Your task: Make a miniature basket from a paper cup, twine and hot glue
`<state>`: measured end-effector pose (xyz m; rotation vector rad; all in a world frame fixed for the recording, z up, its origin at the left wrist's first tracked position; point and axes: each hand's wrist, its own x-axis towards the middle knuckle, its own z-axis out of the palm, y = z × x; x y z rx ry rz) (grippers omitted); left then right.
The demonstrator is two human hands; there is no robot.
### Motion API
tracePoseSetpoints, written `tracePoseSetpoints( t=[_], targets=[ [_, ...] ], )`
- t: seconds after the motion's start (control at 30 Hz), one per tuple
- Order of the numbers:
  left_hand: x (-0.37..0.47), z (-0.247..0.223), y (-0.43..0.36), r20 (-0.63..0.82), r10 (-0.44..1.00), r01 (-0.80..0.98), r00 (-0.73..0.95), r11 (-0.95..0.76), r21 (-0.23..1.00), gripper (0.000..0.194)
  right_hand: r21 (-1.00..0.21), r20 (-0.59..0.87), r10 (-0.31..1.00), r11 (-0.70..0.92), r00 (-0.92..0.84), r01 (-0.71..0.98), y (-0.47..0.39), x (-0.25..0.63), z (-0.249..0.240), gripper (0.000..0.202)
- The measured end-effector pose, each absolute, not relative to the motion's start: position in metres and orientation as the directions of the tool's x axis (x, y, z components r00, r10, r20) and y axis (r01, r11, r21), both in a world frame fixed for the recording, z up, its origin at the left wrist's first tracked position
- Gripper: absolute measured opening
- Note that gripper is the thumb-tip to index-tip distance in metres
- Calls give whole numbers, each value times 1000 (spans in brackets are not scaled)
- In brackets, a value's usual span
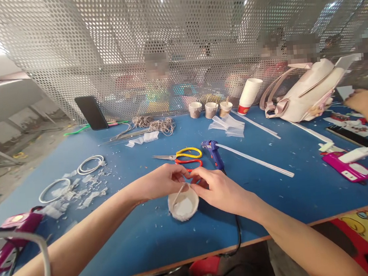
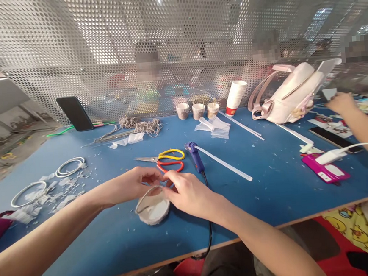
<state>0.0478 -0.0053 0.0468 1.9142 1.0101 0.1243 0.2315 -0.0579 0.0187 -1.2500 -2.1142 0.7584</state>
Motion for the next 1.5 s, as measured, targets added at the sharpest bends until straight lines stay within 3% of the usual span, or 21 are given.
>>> tracePoseSetpoints(
  t=[0.23, 0.47, 0.77, 0.9, 1.07, 1.2, 1.5],
  targets=[
    [40, 49, -8, -359, 687, 600, 632, -140, 788, 26, -724, 63, 920, 308, -386, 616, -71, 228, 21, 12],
    [27, 61, -10, -355, 703, 501, 617, -3, 865, 29, -708, 123, 911, 358, -393, 609, -62, 227, 18, 6],
    [-24, 60, -9, -124, 984, 654, 130, 9, 757, 31, -634, 216, 853, 492, -475, 596, -44, 226, 18, 9],
    [-57, 58, -13, -38, 990, 775, -136, 130, 619, 40, -659, 228, 841, 504, -491, 558, -39, 223, 14, 10],
    [-98, 54, -21, 33, 918, 871, -394, 362, 331, 37, -667, 250, 843, 506, -475, 547, -38, 222, 11, 13],
    [-115, 46, -32, 125, 903, 908, -411, 392, 149, 31, -688, 261, 860, 484, -438, 541, -41, 226, 11, 11],
    [-122, 27, -47, 112, 911, 908, -397, 408, -95, 32, -599, 359, 848, 529, -389, 601, -62, 264, 3, 8]
  ],
)
